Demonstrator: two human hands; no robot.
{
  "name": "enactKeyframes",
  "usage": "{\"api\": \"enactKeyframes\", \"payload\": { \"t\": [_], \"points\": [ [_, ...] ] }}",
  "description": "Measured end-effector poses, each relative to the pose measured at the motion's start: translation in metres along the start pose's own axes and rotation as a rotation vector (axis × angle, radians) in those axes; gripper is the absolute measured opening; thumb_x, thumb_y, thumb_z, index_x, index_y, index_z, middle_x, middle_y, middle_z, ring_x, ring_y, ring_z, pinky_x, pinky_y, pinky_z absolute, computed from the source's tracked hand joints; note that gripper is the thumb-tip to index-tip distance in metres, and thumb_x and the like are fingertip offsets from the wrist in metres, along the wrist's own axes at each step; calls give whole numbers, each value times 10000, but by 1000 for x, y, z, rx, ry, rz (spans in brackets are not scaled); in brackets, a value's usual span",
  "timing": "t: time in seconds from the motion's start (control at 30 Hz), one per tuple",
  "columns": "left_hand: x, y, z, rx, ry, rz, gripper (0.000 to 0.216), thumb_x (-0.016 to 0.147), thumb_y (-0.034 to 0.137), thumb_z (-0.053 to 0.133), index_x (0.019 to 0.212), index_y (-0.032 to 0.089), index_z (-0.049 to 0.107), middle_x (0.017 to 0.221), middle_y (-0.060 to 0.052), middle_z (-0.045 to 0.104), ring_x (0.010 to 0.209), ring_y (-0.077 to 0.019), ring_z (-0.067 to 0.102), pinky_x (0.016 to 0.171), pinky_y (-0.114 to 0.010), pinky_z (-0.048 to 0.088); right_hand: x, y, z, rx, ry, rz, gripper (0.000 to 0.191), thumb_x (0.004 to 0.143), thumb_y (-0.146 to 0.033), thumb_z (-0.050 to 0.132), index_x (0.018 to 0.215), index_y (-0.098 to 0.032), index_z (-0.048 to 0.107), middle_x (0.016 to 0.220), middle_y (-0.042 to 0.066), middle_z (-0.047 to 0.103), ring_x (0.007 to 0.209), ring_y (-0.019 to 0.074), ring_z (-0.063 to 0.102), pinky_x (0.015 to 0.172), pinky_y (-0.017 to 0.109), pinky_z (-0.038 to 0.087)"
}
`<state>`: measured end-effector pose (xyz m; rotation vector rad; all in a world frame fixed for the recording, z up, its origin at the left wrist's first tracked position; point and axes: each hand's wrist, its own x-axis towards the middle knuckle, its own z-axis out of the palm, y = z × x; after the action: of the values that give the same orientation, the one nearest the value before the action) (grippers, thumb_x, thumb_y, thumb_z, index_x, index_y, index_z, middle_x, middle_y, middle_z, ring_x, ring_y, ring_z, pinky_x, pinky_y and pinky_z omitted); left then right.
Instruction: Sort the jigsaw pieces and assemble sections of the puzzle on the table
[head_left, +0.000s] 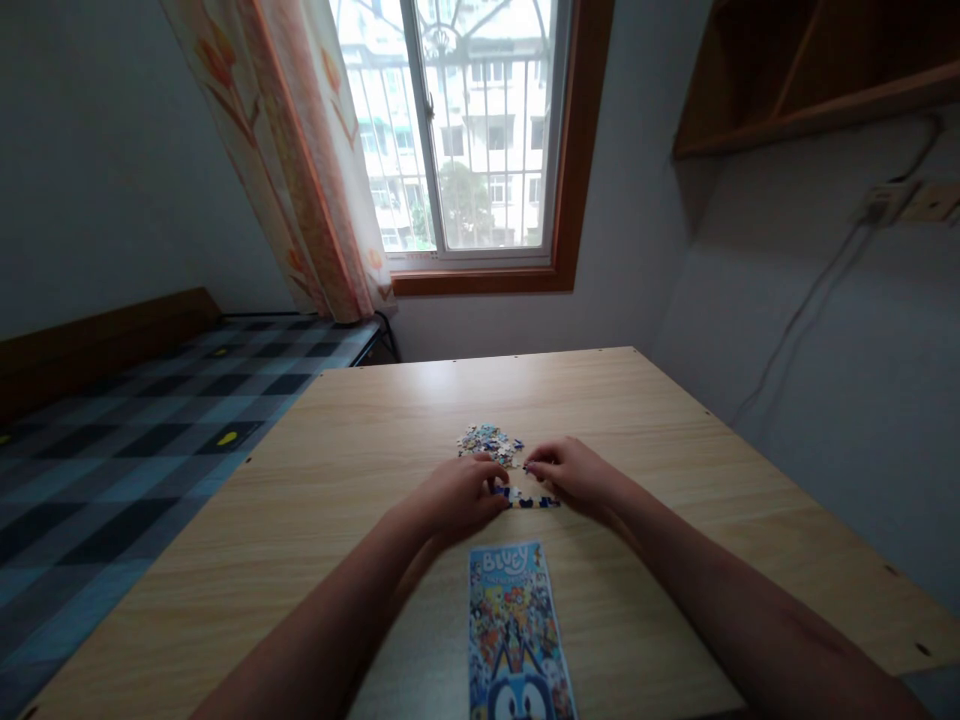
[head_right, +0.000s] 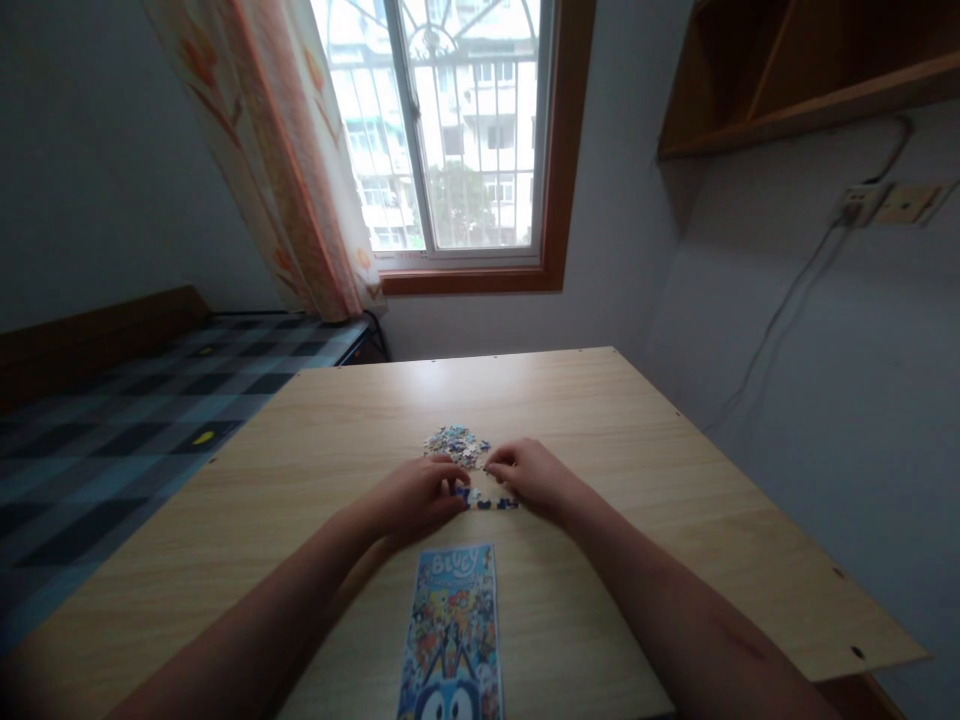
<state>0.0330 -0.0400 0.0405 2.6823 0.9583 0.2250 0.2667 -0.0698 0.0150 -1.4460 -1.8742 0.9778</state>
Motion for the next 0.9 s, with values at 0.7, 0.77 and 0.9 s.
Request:
{"api": "enactKeyframes", "payload": {
  "t": [0.7,0.77,0.9],
  "points": [
    [6,1,11,-143,37,-74,38,775,189,612,800,200,638,820,0,662,761,-166,575,676,-260,409,-10,-19,-11,-515,186,-126,279,977,-366,491,1018,-251,742,994,29,715,916,147,628,799,240,413],
    [6,-1,12,-161,36,-75,39,781,186,602,787,201,638,806,5,662,754,-161,573,665,-255,402,-15,-24,-11,-556,101,-139,270,964,-373,509,1005,-254,748,953,26,714,876,144,622,760,238,390],
    [5,1,11,-142,69,-52,52,782,178,605,769,200,650,844,-8,668,776,-163,587,692,-255,413,-19,-29,-3,-578,15,-165,245,884,-400,622,1036,-255,747,935,22,700,842,141,601,745,240,368]
  ]
}}
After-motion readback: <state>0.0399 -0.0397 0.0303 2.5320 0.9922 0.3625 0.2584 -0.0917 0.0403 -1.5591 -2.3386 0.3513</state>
